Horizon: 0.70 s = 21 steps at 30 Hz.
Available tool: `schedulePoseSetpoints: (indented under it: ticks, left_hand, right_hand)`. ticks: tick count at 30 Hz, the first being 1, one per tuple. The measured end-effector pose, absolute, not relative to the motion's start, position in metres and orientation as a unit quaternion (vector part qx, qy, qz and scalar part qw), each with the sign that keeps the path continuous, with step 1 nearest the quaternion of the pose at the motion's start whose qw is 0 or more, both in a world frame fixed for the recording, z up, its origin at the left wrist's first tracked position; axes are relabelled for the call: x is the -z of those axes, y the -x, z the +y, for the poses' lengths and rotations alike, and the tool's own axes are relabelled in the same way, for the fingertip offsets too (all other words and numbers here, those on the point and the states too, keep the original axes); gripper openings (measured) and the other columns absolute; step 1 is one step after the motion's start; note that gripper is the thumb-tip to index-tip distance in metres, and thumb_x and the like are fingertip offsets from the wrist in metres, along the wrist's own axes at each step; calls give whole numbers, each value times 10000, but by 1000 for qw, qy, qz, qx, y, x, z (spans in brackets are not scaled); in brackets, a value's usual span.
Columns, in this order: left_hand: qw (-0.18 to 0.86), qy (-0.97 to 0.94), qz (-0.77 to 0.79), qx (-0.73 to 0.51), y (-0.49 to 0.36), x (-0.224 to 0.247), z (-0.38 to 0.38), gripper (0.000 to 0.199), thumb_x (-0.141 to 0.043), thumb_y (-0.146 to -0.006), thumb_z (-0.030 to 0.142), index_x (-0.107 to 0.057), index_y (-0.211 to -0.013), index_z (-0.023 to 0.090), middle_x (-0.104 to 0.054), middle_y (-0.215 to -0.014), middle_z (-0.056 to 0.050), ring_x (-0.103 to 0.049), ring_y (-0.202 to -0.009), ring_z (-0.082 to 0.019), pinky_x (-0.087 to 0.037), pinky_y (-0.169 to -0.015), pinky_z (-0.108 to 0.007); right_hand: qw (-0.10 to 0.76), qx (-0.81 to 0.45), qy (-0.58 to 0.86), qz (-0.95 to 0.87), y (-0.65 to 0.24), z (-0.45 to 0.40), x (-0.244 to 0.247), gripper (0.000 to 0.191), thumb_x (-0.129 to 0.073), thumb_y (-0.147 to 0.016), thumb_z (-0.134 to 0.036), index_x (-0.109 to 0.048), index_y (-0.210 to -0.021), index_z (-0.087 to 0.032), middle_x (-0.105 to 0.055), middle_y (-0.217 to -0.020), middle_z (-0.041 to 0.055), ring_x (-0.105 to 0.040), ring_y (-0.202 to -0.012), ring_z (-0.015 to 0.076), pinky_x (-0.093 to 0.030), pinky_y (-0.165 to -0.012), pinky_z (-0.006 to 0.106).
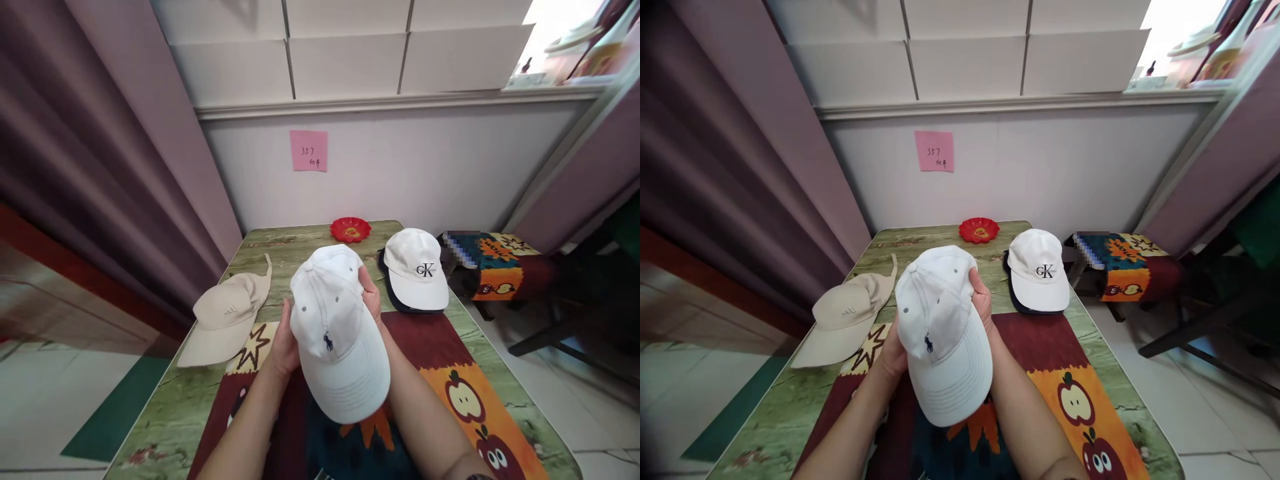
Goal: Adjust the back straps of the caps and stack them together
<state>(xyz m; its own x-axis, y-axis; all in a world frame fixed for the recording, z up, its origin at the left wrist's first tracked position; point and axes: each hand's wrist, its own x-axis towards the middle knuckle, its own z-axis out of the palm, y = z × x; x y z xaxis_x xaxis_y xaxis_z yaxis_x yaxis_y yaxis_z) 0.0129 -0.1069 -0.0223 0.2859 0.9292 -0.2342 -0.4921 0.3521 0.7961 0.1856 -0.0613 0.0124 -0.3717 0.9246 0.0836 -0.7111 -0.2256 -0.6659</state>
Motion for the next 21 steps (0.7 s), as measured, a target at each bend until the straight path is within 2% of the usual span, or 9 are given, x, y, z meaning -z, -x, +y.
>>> schedulePoseSetpoints:
  ticks: [5,8,11,13,16,18,21]
  left_hand:
    - [676,-326,294,-592,-17,0,-111,935,-269,-727,926,-678,-1189,224,-722,-1151,-131,-509,-1315,-341,-429,-1055,-480]
    - [641,-319,303,-629,-15,-11,-114,805,-346,-769,867,-685,-1175,259,-729,-1156,-93,-517,-1312,-335,-437,-1056,-479]
    - [635,-325,313,-628,-13,-19,-114,624,-466,-816,746,-691,-1162,277,-745,-1131,-59,-546,-1288,-328,-450,-1055,-473]
    - [650,-336,309,-608,-10,-23,-110,552,-530,-827,672,-694,-1161,264,-751,-1117,-60,-566,-1270,-326,-453,-1060,-462]
    - [683,-352,307,-561,-3,-30,-100,513,-596,-829,595,-700,-1150,209,-758,-1085,-93,-606,-1221,-329,-466,-1053,-456]
    - [691,-348,329,-541,5,-33,-91,500,-609,-834,580,-709,-1114,178,-763,-1046,-114,-644,-1157,-331,-495,-1019,-462]
    - [672,-327,391,-538,16,-40,-73,452,-610,-844,572,-724,-1008,166,-765,-979,-127,-690,-1043,-321,-546,-936,-462]
  right_hand:
    - [540,-778,154,-281,-182,-63,-10,618,-391,-881,-681,-657,-1220,-237,-678,-1280,52,-521,-1326,282,-402,-1117,488]
    - [561,-767,156,-270,-182,-63,-8,543,-428,-889,-641,-687,-1170,-256,-667,-1300,11,-511,-1336,273,-406,-1121,441]
    - [597,-729,180,-280,-185,-62,-8,490,-489,-877,-614,-713,-1117,-250,-706,-1226,8,-481,-1363,260,-394,-1135,391]
    - [607,-715,192,-289,-189,-62,-8,532,-489,-859,-655,-717,-1100,-239,-724,-1185,31,-489,-1356,271,-399,-1135,408]
    - [571,-735,202,-304,-194,-58,-8,572,-517,-829,-683,-709,-1088,-210,-737,-1141,79,-541,-1304,305,-439,-1095,471]
    - [549,-746,219,-306,-198,-54,-7,512,-601,-807,-619,-700,-1080,-197,-746,-1112,91,-573,-1268,309,-468,-1063,478]
    - [561,-731,244,-303,-201,-47,-8,406,-681,-792,-503,-691,-1064,-202,-749,-1106,78,-602,-1230,287,-497,-1030,438]
